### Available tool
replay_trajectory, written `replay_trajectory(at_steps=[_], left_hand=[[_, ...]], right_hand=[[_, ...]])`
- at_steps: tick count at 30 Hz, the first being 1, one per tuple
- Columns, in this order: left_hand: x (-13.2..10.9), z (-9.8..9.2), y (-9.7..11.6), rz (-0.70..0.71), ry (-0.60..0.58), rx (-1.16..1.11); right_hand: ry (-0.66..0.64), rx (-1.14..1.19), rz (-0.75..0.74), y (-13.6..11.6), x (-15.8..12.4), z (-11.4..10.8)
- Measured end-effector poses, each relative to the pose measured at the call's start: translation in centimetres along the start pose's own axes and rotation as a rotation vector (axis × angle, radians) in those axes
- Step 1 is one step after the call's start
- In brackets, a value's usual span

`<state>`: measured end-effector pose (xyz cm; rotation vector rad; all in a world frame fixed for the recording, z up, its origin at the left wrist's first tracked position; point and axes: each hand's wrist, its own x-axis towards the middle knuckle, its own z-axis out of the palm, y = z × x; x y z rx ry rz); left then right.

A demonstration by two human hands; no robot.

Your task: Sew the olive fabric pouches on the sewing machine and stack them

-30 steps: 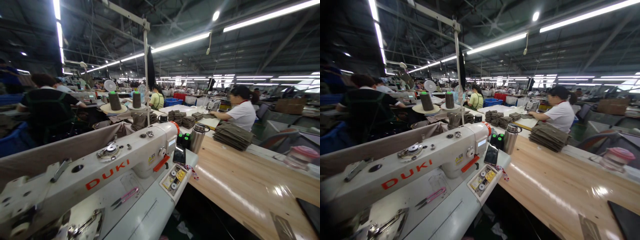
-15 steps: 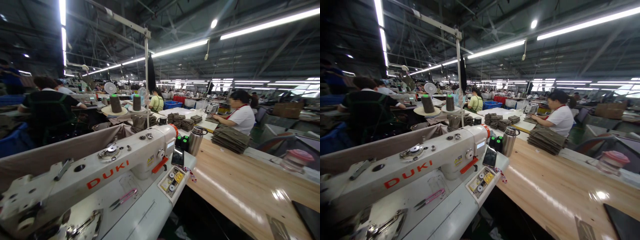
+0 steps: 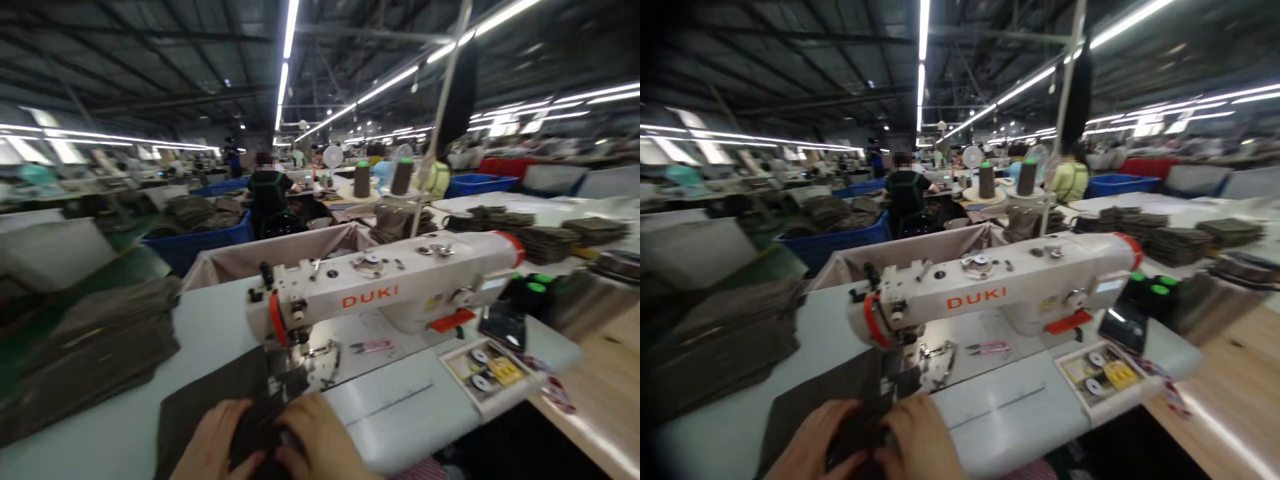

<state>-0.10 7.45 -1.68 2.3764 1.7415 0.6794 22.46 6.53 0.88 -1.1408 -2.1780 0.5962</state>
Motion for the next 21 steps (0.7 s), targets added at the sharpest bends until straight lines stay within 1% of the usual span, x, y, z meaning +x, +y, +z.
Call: replay_trajectory(at_steps=[2,3,5,6,8,10,13,15,17,21], left_hand=[[-0.4,-1.4,1.2,-0.113,-0.121,-0.027],[-0.2,-1.9,2.1,-0.141,-0.177,-0.033],[0.3,-2.9,3.9,-0.178,-0.192,-0.081],[0.5,-3.5,4.7,-0.227,-0.202,-0.141],[0.4,-4.6,6.0,-0.327,-0.203,-0.335],[-0.1,-6.0,7.0,-0.394,-0.21,-0.577],[-0.6,-7.7,7.9,-0.409,-0.199,-0.833],[-0.7,-8.6,8.6,-0.415,-0.181,-0.933],[-0.7,-9.1,9.3,-0.431,-0.14,-1.009],[-0.8,-9.0,10.6,-0.517,-0.023,-1.131]], right_hand=[[0.012,0.076,0.056,0.7,-0.2,0.8],[0.007,0.104,0.071,1.1,-0.4,1.0],[0.006,0.137,0.105,1.5,-0.8,1.0],[-0.003,0.15,0.111,1.6,-0.9,0.8],[-0.024,0.176,0.089,1.4,-1.1,0.2],[-0.021,0.185,0.024,0.9,-1.0,-0.8],[0.02,0.123,-0.12,-0.2,-0.7,-3.0],[0.016,0.069,-0.236,-1.0,-0.3,-4.5],[0.025,0.025,-0.315,-1.7,-0.1,-5.7],[0.1,-0.01,-0.338,-2.5,0.1,-6.9]])
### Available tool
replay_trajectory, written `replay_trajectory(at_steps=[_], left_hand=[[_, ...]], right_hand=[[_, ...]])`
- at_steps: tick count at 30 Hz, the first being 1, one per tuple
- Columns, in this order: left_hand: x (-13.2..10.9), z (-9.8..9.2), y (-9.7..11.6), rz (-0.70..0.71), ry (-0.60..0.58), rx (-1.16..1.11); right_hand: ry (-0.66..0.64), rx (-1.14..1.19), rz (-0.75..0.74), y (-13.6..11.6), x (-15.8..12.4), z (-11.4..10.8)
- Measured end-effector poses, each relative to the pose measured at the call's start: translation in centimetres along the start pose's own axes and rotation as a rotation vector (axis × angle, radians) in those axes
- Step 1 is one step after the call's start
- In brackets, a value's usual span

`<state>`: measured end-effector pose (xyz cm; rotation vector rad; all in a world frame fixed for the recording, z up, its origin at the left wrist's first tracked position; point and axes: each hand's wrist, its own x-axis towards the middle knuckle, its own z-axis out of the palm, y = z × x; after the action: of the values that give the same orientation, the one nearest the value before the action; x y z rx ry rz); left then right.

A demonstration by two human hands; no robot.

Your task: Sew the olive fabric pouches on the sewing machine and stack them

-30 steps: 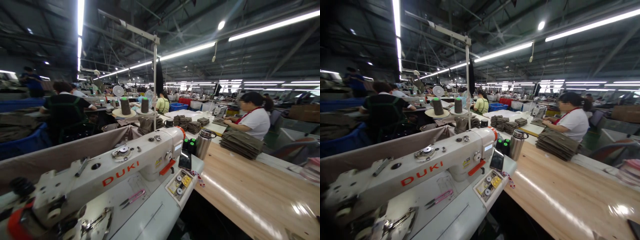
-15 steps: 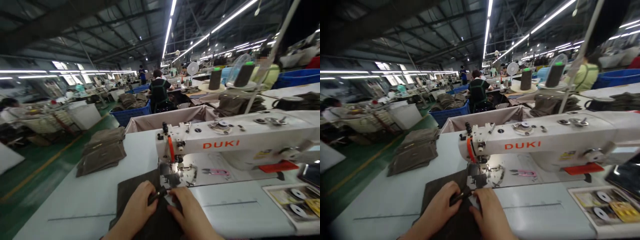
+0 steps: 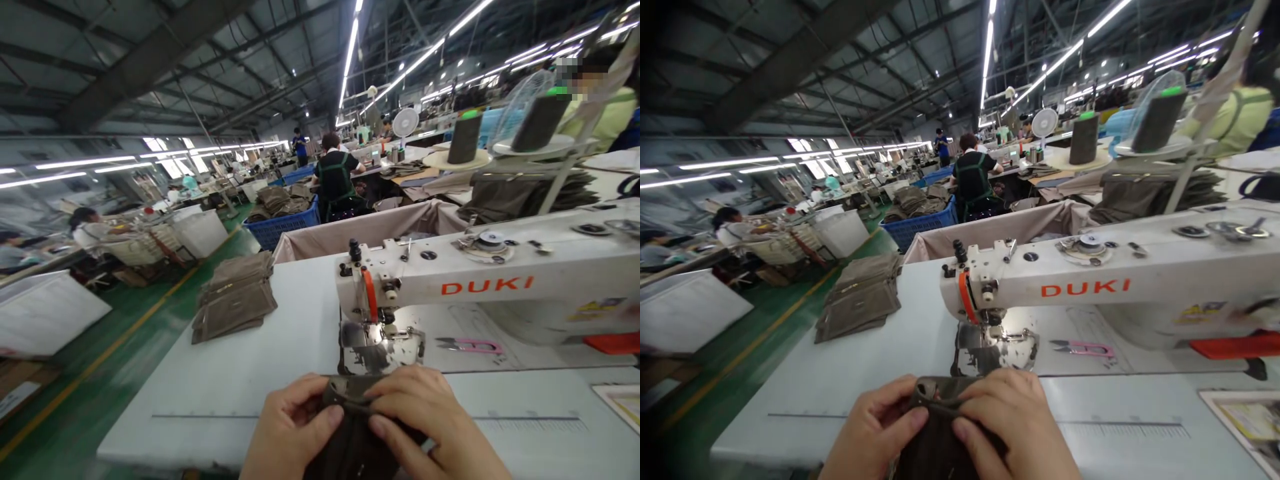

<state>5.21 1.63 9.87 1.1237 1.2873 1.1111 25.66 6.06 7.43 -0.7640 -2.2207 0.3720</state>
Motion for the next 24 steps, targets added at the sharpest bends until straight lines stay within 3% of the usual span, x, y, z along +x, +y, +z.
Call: replay_trajectory(at_steps=[5,11,16,18,21,24], left_hand=[[-0.3,0.5,-0.7,-0.063,0.06,-0.217],[-0.5,0.9,-0.7,-0.07,0.084,-0.22],[-0.5,0.1,-0.2,-0.114,0.003,-0.176],[-0.1,-0.9,0.3,-0.144,-0.113,-0.114],[1.5,-2.4,0.9,-0.19,-0.358,0.068],[4.9,-3.1,0.0,-0.14,-0.457,0.494]], right_hand=[[0.045,0.091,0.127,-0.4,-0.1,-0.2],[-0.103,0.253,0.41,-1.0,-0.3,-0.2],[-0.163,0.337,0.556,-1.0,-0.4,0.1],[-0.219,0.417,0.428,-1.0,-0.3,0.0],[-0.376,0.665,0.105,-0.6,-0.5,0.7],[-0.418,0.614,-0.067,0.8,-0.9,3.0]])
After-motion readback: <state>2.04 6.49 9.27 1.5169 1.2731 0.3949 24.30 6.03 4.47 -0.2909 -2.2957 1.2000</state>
